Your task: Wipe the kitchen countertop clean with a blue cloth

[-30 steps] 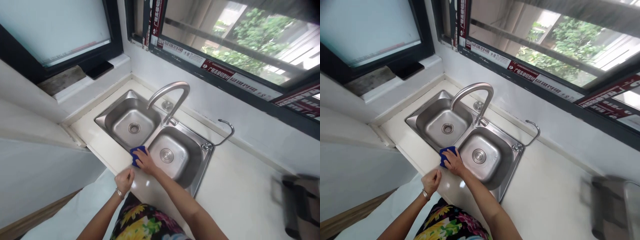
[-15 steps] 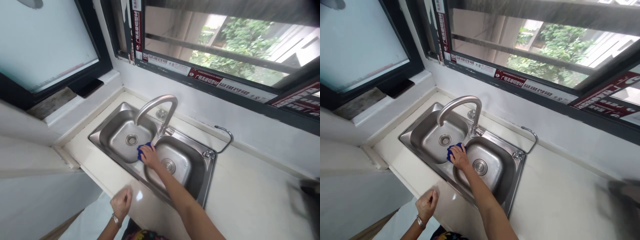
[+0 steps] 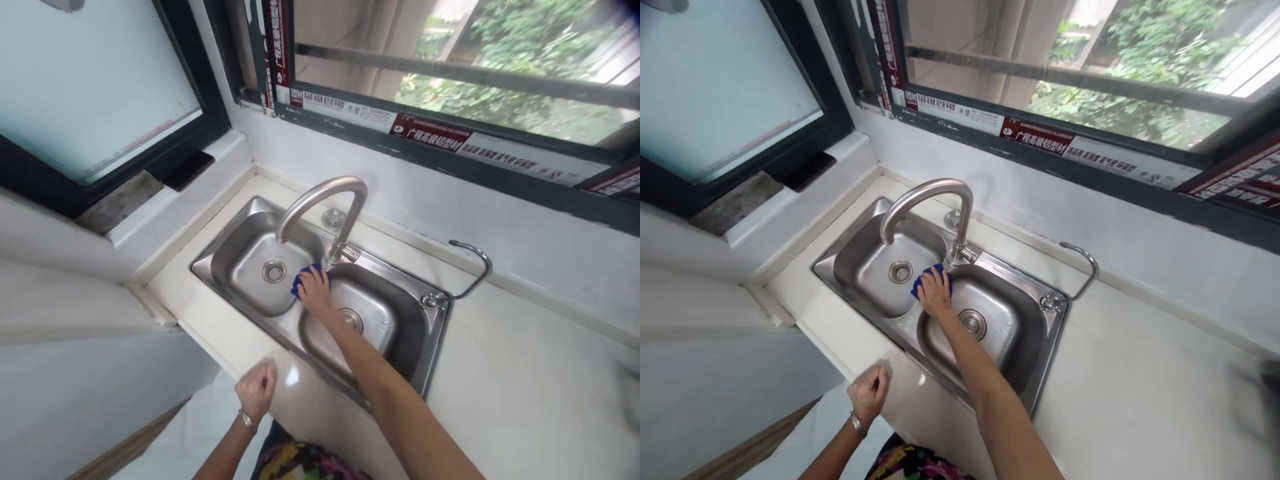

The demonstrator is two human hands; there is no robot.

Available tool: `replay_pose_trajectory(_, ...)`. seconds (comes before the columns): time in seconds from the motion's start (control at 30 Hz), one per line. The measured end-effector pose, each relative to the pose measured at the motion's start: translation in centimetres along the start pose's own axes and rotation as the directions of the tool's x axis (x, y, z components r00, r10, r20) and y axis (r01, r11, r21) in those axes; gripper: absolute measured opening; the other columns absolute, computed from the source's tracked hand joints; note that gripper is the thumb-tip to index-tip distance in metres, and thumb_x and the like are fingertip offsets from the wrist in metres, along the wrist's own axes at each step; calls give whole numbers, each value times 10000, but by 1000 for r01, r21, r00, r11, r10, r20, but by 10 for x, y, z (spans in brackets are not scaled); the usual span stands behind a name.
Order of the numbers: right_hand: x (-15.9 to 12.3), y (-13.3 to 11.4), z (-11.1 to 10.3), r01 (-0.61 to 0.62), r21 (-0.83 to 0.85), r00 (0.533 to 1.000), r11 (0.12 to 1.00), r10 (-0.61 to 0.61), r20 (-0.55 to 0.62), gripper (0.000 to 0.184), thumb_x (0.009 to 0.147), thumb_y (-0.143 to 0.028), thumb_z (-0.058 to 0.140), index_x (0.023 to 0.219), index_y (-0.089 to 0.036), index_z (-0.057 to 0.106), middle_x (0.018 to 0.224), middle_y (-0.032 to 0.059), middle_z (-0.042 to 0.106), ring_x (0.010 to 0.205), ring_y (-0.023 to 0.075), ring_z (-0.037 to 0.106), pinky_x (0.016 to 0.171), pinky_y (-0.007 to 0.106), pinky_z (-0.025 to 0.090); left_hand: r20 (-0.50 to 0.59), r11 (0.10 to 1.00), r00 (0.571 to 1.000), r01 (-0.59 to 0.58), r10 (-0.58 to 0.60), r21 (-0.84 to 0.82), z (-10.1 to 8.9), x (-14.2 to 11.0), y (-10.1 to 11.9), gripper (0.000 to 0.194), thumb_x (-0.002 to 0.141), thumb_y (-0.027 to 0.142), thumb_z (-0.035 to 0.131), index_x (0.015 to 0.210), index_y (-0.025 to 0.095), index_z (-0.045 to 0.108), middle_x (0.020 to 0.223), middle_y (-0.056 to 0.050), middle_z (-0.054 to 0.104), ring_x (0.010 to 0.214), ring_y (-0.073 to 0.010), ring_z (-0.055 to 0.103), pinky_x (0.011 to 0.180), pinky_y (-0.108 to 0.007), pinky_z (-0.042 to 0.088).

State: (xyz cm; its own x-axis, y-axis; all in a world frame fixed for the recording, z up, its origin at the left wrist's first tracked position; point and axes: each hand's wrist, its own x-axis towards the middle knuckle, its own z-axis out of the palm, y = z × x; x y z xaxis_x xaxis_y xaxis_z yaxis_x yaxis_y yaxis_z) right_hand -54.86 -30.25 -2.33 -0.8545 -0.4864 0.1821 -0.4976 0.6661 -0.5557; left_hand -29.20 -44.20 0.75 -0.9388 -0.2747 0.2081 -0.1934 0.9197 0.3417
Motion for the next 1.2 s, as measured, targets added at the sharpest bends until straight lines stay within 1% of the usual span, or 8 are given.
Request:
replay_pose_trajectory(0.13,-38,-52,21,83,70,992,994,-90,92,269,996,-308,450,1147,-189,638,1177,71,686,1302,234,473,1242,486,147,13,1000,1000,23,-23,-1,3,-2,-1,477,982,344,364,555,227,543,511,-16,535,497,-131,492,538,-281,335)
replay_pose_trajectory(0.23,-55,-72,28,86,150,984,985,-108,144,280,1003,-302,429,1173,-212,632,1184,62,695,1275,212,508,1232,488,167,10,999,999,37,-37,-10,5,-2,-2,455,976,340,379,570,223,548,521,-14,539,504,-128,491,537,-278,311)
replay_pose_trajectory(0.43,-89,-67,36,22,289,985,957,-69,155,339,1008,-285,365,1212,-239,631,1262,53,677,1336,192,487,1232,521,179,76,993,991,115,-113,-26,5,-1,-1,413,958,339,400,600,220,569,577,-24,589,555,-132,532,559,-276,294)
replay_pose_trajectory(0.57,-110,-61,32,-31,268,984,963,-18,176,394,1006,-309,324,1209,-196,642,1282,121,658,1252,226,558,1137,499,373,98,988,984,151,-150,-7,3,0,0,412,961,357,397,620,222,586,608,-32,604,577,-140,540,573,-293,283)
replay_pose_trajectory(0.67,-127,-56,14,-55,240,980,969,7,197,403,1007,-311,314,1208,-187,641,1232,124,676,1152,212,610,1021,404,482,115,986,979,169,-168,-2,1,3,1,412,965,388,404,656,223,621,642,-36,621,606,-152,550,590,-305,278)
replay_pose_trajectory(0.83,-181,-46,-40,-102,148,971,984,66,229,320,1013,-348,363,1134,-229,635,1093,52,705,992,180,639,889,317,500,161,975,963,221,-218,1,-4,12,1,358,956,381,411,853,222,715,701,-49,654,613,-176,525,583,-299,232)
replay_pose_trajectory(1.03,-280,-38,-104,-160,-21,973,987,161,168,289,970,-307,455,1222,-233,574,1260,93,640,1179,249,566,1024,460,416,281,940,901,287,-330,184,-9,25,11,406,984,446,373,985,248,727,748,-48,683,626,-170,507,573,-268,218)
replay_pose_trajectory(1.2,-362,-21,-144,-18,-136,993,991,34,112,357,911,-250,528,1265,-233,569,1279,88,645,1310,256,495,1187,557,263,261,924,900,286,-350,255,-16,25,23,436,993,457,348,1020,243,726,818,-65,714,642,-180,525,565,-264,230)
